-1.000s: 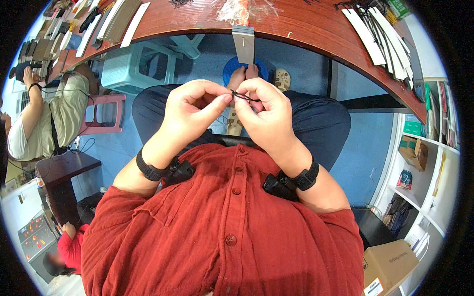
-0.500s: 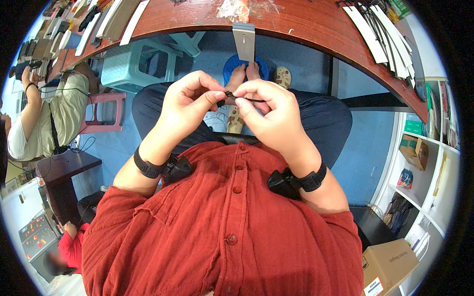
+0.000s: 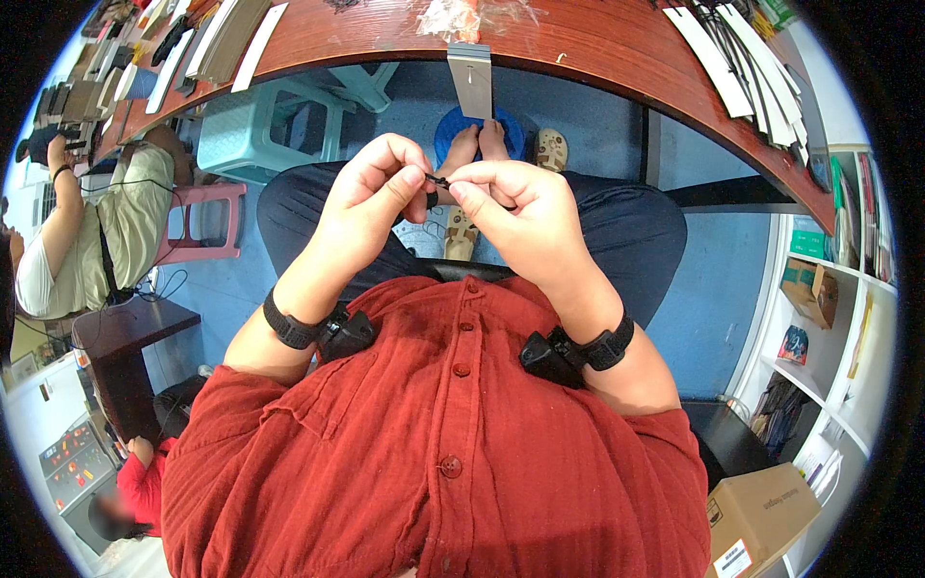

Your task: The recorder is threading black string through small cardboard hangtags and knotting them.

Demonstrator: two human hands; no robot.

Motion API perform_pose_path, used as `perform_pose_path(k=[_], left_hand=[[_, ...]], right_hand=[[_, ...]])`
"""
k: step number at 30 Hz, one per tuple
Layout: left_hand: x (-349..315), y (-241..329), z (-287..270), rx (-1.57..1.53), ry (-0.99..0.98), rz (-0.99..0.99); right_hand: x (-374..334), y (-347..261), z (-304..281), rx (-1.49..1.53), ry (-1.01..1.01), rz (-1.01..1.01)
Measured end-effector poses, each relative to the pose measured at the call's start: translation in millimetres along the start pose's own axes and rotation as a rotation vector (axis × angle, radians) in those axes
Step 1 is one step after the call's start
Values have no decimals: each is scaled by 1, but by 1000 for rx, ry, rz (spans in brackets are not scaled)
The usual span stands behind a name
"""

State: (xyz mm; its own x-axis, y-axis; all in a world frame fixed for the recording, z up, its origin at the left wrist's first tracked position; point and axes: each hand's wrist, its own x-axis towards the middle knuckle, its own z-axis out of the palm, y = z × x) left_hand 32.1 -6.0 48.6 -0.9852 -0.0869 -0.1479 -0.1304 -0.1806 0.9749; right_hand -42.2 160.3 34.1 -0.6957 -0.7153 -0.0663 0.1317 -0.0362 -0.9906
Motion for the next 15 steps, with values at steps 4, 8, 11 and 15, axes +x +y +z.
perform_pose_path(k=[4, 8, 11, 15], left_hand=[[0, -1, 3, -96, 9, -31], [0, -6, 6, 105, 73, 20], [2, -8, 2, 308, 117, 72], [1, -4, -3, 164, 38, -9]], right_hand=[[1, 2, 1, 114, 59, -50], [1, 2, 4, 83, 64, -57], [1, 1, 4, 96, 34, -35], [4, -3, 3, -89, 13, -26]])
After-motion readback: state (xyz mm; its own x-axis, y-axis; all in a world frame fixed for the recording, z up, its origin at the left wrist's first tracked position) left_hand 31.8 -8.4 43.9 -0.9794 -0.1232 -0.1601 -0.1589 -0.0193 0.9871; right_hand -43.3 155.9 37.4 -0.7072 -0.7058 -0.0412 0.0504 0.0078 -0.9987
